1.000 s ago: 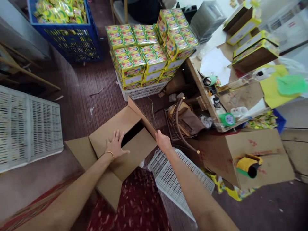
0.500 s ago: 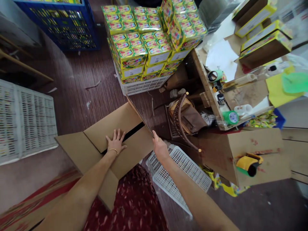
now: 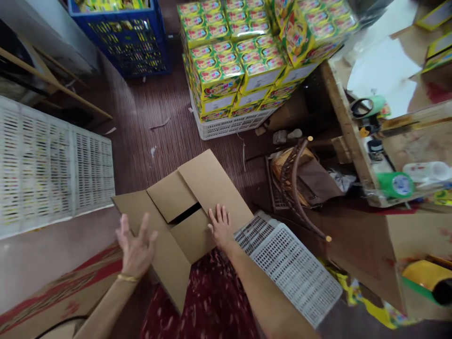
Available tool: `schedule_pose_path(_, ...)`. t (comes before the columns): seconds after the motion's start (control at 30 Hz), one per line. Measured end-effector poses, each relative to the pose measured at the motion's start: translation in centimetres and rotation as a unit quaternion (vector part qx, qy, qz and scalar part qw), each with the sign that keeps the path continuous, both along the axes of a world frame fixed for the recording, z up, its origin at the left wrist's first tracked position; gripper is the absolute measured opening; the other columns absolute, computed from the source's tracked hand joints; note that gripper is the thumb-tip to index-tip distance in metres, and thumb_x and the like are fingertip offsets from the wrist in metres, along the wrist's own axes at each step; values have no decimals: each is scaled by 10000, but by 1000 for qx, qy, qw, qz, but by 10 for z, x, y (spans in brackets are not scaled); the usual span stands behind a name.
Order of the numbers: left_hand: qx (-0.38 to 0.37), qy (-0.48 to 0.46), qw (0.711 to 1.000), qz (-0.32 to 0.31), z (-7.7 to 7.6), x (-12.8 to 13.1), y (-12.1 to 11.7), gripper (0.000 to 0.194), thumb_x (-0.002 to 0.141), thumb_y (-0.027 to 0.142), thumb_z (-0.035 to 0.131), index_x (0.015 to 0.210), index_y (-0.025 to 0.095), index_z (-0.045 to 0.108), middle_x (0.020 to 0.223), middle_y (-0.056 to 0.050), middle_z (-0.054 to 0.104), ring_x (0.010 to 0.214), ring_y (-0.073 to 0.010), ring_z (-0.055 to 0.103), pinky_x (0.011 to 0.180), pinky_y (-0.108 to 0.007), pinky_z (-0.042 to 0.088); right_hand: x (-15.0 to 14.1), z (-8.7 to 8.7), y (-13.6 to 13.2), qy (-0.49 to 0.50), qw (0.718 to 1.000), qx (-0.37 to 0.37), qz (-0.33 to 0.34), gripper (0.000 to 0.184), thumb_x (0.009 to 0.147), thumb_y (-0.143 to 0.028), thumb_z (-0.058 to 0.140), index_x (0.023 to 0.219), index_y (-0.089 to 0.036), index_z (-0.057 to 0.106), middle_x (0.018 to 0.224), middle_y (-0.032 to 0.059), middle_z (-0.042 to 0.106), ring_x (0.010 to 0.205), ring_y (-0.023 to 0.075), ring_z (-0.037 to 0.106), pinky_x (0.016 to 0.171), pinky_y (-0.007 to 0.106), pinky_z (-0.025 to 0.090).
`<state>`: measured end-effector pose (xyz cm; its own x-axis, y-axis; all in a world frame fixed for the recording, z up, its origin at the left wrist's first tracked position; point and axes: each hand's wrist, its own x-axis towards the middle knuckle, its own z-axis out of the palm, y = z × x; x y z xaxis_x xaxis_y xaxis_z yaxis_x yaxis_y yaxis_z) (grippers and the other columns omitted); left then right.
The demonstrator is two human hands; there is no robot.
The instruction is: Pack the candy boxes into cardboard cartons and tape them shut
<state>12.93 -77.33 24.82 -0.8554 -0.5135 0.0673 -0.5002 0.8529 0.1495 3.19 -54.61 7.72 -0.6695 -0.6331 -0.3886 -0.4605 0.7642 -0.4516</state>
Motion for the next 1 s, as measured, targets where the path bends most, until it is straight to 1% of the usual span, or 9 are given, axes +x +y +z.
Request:
schedule_pose_path(0.1, 26, 39, 999, -8, -26, -29, 17, 598, 901, 280, 522, 1468, 296, 333, 1581, -46, -156, 1434, -394, -38, 1124, -628, 144, -3, -1, 1, 2, 1000, 20, 1, 581, 968, -348, 398, 1500, -325, 167, 1582, 51, 16, 1452, 309, -7, 1146, 546, 169)
schedule_pose_path(0.23, 46, 13, 997, -53, -90, -97, 48, 491, 924, 293, 481, 1413, 305, 436, 1580, -39, -154, 1441, -374, -19, 1137, -618, 96, -4, 3, 6, 20, 999, 36, 8, 580, 971, -280, 381, 1496, -352, 143, 1583, 23, 28, 1457, 291, 18, 1144, 536, 185)
schedule_pose_path(0.33, 63, -26, 996, -61, -135, -130, 58, 480, 937, 319, 453, 1416, 305, 432, 1594, -73, -5, 1445, -354, 0, 1141, -612, 104, -10, 7, 17, 35, 999, 31, 28, 590, 972, -223, 337, 1487, -392, 105, 1584, -26, 58, 1460, 268, 49, 1134, 562, 191)
schedule_pose_path(0.4, 63, -50, 994, -69, -153, -138, 57, 489, 943, 347, 436, 1429, 308, 406, 1590, -87, 68, 1448, -337, 17, 1143, -611, 85, -15, 7, 25, 44, 998, 27, 27, 586, 971, -217, 334, 1486, -392, 118, 1583, -29, 90, 1458, 272, 72, 1128, 576, 193)
schedule_pose_path(0.53, 78, -94, 988, -97, -163, -140, 50, 542, 947, 395, 403, 1470, 271, 332, 1589, -100, 25, 1450, -328, -16, 1156, -585, 49, -22, 2, 36, 55, 998, 16, 1, 553, 970, -274, 384, 1489, -344, 204, 1578, 28, 152, 1451, 300, 100, 1125, 590, 185)
schedule_pose_path(0.73, 87, -156, 980, -88, -171, -148, 47, 585, 947, 396, 381, 1499, 251, 249, 1592, -91, -15, 1446, -324, -73, 1147, -600, -1, -24, -4, 49, 27, 999, -7, -34, 534, 969, -192, 344, 1483, -312, 259, 1576, 1, 177, 1457, 237, 87, 1164, 523, 140)
schedule_pose_path(0.8, 83, -158, 980, -88, -175, -150, 49, 588, 948, 397, 375, 1502, 253, 241, 1593, -80, -30, 1445, -315, -91, 1150, -591, -14, -19, -9, 58, 28, 994, 3, -106, 509, 971, -179, 309, 1476, -242, 300, 1574, 48, 188, 1456, 230, 92, 1165, 502, 157)
schedule_pose_path(0.9, 91, -157, 979, -94, -173, -153, 51, 589, 950, 396, 363, 1505, 243, 235, 1590, -72, -78, 1444, -313, -99, 1154, -579, -30, -2, -15, 74, 41, 968, 20, -248, 493, 972, -201, 277, 1458, -131, 328, 1564, 133, 188, 1451, 244, 114, 1148, 502, 215)
schedule_pose_path(1.0, 92, -155, 979, -92, -168, -152, 52, 578, 955, 400, 333, 1497, 213, 264, 1583, -94, -107, 1443, -322, -87, 1152, -573, -27, 17, -8, 93, 64, 946, -3, -318, 501, 970, -257, 289, 1435, -78, 346, 1547, 179, 209, 1444, 262, 140, 1128, 514, 263)
